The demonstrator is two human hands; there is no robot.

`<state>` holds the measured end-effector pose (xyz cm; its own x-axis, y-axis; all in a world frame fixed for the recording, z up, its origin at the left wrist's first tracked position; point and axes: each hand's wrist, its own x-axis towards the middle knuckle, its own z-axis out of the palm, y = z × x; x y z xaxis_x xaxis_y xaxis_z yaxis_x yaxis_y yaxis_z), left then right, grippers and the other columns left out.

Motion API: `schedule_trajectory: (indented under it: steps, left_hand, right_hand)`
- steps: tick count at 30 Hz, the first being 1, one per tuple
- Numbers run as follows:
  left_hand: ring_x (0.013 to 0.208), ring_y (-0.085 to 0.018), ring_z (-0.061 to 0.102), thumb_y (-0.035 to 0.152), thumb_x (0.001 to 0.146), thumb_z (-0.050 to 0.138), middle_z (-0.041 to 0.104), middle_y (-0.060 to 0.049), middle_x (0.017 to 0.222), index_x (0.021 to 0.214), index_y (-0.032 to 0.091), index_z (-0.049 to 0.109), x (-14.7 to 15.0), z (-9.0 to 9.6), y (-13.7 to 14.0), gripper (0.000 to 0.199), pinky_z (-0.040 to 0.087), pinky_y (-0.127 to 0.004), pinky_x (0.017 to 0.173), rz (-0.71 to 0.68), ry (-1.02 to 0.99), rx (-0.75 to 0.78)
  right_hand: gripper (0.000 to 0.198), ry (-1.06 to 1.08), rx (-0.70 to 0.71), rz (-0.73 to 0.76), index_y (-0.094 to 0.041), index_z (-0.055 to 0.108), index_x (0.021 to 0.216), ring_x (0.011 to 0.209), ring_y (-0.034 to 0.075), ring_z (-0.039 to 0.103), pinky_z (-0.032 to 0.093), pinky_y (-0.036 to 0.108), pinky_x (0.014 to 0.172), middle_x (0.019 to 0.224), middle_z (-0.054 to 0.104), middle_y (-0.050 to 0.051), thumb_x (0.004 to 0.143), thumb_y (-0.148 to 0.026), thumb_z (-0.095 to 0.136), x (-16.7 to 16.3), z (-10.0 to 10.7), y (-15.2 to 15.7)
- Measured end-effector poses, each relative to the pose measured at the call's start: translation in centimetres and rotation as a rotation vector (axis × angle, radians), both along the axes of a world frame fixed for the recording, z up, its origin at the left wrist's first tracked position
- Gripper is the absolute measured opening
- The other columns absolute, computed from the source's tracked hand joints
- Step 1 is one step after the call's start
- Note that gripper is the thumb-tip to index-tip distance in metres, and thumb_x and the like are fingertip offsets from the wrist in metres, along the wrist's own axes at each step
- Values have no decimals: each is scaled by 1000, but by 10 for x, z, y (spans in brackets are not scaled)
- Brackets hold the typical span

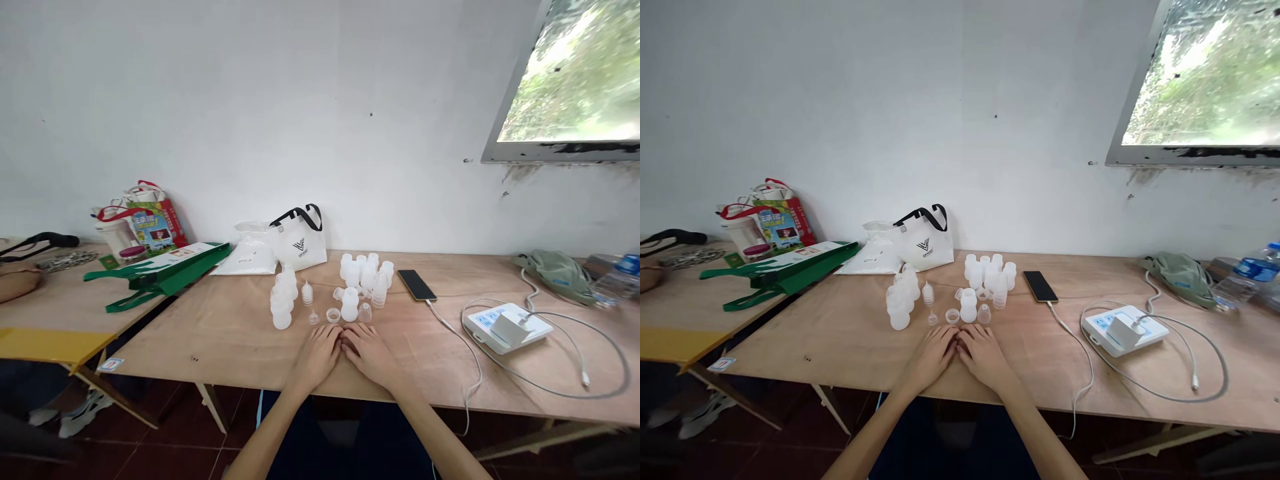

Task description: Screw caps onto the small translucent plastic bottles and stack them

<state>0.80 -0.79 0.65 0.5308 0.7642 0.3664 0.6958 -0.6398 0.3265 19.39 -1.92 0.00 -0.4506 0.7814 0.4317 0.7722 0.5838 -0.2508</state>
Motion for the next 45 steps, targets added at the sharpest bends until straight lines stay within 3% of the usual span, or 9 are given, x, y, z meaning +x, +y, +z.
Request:
schedule_trajectory:
  steps: [8,45]
  left_hand:
    - [114,-24,62,13,98,49,66,-7,125,120,21,58,1,3,-4,25,50,-43,100,6,7,-1]
    - [114,-25,61,12,97,47,66,-8,124,119,21,58,2,9,-7,26,49,-44,100,7,1,-21]
  right_hand:
    - [17,-33,9,9,-24,61,114,110,26,60,46,40,87,121,67,7,99,-21,54,3,-6,3]
    - [17,-38,-3,13,-24,62,114,109,26,59,46,41,88,121,66,8,99,-24,54,4,-9,5]
